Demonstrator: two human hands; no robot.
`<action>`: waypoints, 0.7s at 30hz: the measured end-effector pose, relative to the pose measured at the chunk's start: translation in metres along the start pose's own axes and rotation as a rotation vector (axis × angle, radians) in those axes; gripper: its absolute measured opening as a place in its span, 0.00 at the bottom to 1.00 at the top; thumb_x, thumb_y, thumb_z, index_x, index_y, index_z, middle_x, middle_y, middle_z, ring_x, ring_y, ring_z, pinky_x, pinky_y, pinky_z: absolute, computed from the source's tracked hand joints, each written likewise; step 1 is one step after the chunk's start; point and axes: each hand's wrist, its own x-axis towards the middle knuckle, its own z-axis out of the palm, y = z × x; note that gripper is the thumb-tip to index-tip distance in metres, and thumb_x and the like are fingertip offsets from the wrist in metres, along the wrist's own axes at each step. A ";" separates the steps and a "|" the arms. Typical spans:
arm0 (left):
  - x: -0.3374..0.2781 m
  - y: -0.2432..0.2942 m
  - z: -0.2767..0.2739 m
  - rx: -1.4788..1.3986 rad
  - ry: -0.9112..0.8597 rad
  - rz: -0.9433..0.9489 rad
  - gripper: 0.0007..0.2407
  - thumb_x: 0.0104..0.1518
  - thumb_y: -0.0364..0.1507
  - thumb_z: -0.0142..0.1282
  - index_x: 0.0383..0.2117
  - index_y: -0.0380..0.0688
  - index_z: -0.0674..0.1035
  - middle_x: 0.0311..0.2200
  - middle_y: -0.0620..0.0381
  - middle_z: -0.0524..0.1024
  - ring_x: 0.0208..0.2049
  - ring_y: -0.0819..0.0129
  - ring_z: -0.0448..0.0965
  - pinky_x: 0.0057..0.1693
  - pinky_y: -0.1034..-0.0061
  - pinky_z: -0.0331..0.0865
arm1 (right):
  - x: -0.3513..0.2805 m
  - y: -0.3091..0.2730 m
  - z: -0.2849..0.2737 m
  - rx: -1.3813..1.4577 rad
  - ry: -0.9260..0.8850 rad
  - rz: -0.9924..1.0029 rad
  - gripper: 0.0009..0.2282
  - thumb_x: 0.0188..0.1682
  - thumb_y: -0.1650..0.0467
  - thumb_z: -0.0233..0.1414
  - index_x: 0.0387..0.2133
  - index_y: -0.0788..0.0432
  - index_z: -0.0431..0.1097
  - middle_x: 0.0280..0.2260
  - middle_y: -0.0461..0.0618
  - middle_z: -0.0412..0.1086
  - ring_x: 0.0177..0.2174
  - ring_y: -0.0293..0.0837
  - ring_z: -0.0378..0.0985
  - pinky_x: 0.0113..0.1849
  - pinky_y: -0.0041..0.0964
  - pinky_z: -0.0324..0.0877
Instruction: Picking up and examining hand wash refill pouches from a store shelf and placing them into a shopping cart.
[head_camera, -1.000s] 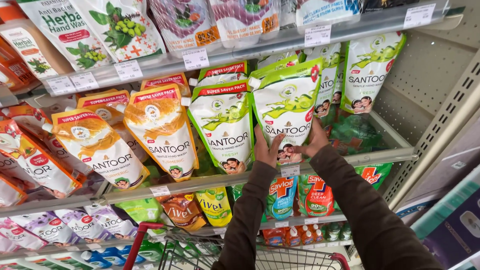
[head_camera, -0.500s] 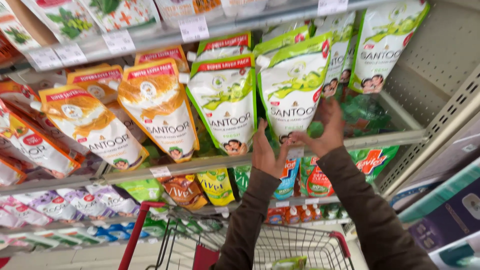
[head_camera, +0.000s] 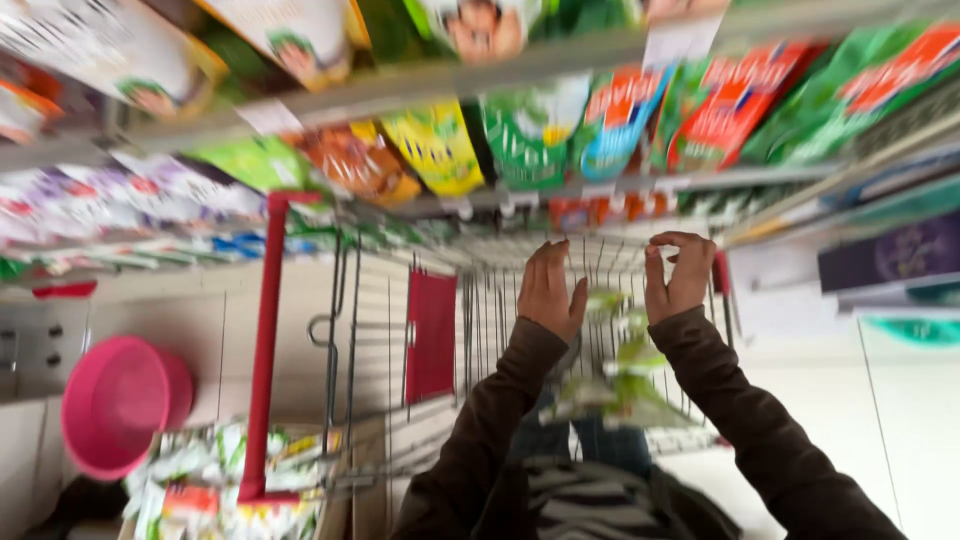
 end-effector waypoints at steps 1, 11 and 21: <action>-0.024 -0.014 0.013 -0.006 -0.029 -0.031 0.23 0.61 0.26 0.57 0.61 0.32 0.66 0.58 0.37 0.69 0.62 0.38 0.68 0.66 0.52 0.65 | -0.016 0.008 0.000 -0.007 -0.024 0.034 0.06 0.56 0.74 0.52 0.43 0.63 0.66 0.44 0.55 0.68 0.46 0.54 0.65 0.44 0.43 0.67; -0.211 -0.117 0.091 0.082 -0.890 -0.932 0.29 0.50 0.36 0.64 0.61 0.50 0.65 0.56 0.39 0.66 0.57 0.36 0.68 0.58 0.49 0.68 | -0.150 0.041 -0.007 -0.230 -0.442 -0.134 0.07 0.45 0.78 0.57 0.36 0.62 0.70 0.37 0.54 0.72 0.42 0.57 0.71 0.46 0.50 0.68; -0.288 -0.209 0.168 -0.089 -0.919 -0.962 0.18 0.63 0.42 0.54 0.54 0.50 0.78 0.48 0.39 0.79 0.55 0.38 0.78 0.63 0.55 0.71 | -0.196 0.029 0.019 -0.343 -0.774 -0.114 0.21 0.32 0.71 0.57 0.43 0.64 0.73 0.42 0.59 0.75 0.44 0.57 0.76 0.48 0.51 0.70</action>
